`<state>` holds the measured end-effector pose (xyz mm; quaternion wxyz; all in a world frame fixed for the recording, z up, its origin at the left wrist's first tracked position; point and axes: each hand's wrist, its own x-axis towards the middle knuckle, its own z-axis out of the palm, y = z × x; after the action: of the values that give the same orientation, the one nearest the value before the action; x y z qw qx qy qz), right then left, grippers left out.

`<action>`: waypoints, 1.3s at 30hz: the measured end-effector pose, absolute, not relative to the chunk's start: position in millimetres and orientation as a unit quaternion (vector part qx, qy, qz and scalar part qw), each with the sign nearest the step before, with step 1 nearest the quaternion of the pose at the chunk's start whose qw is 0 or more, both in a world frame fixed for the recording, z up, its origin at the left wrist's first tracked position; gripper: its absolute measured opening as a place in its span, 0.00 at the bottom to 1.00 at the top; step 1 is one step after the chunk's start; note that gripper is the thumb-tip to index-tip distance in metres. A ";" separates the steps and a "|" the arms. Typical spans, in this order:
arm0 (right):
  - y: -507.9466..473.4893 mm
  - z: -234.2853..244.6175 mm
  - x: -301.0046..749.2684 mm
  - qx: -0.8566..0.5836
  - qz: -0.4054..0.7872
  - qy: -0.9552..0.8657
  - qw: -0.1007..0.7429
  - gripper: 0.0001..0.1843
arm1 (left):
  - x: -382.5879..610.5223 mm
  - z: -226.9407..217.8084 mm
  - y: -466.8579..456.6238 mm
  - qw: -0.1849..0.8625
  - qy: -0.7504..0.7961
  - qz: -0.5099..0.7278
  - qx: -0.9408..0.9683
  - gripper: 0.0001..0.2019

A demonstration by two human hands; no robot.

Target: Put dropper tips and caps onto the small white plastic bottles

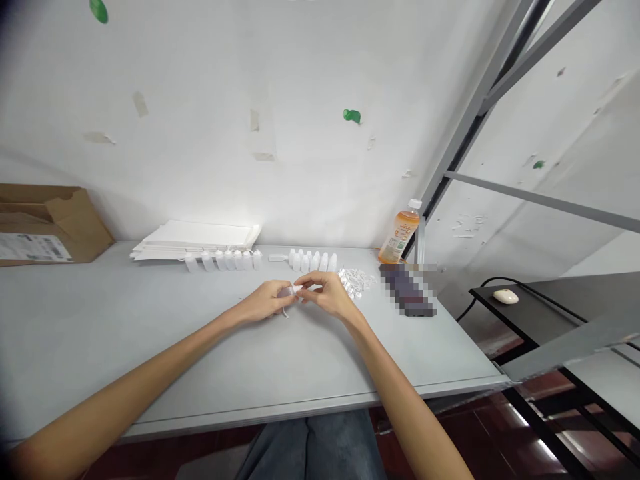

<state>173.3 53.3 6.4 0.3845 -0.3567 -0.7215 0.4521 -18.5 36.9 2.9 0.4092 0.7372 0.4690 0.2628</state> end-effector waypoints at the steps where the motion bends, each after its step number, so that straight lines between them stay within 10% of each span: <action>1: 52.5 7.4 172.7 -0.361 0.451 -0.721 0.383 0.17 | -18.5 2.0 37.3 0.408 0.470 0.264 0.736 0.17; 21: 47.7 -3.8 159.2 -0.463 0.186 -0.819 0.283 0.32 | -13.4 -0.3 30.2 0.310 0.469 0.241 0.791 0.11; 30: 48.7 14.6 174.4 -0.399 0.342 -0.774 0.354 0.17 | -14.6 5.9 29.6 0.343 0.482 0.242 0.769 0.13; 39: 50.7 3.7 163.8 -0.417 0.336 -0.779 0.326 0.27 | -14.8 6.2 29.6 0.342 0.483 0.252 0.766 0.15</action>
<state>163.8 50.7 3.7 0.3264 -0.4173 -0.7786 0.3362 -14.8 29.6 6.2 0.3415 0.7660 0.4830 0.2516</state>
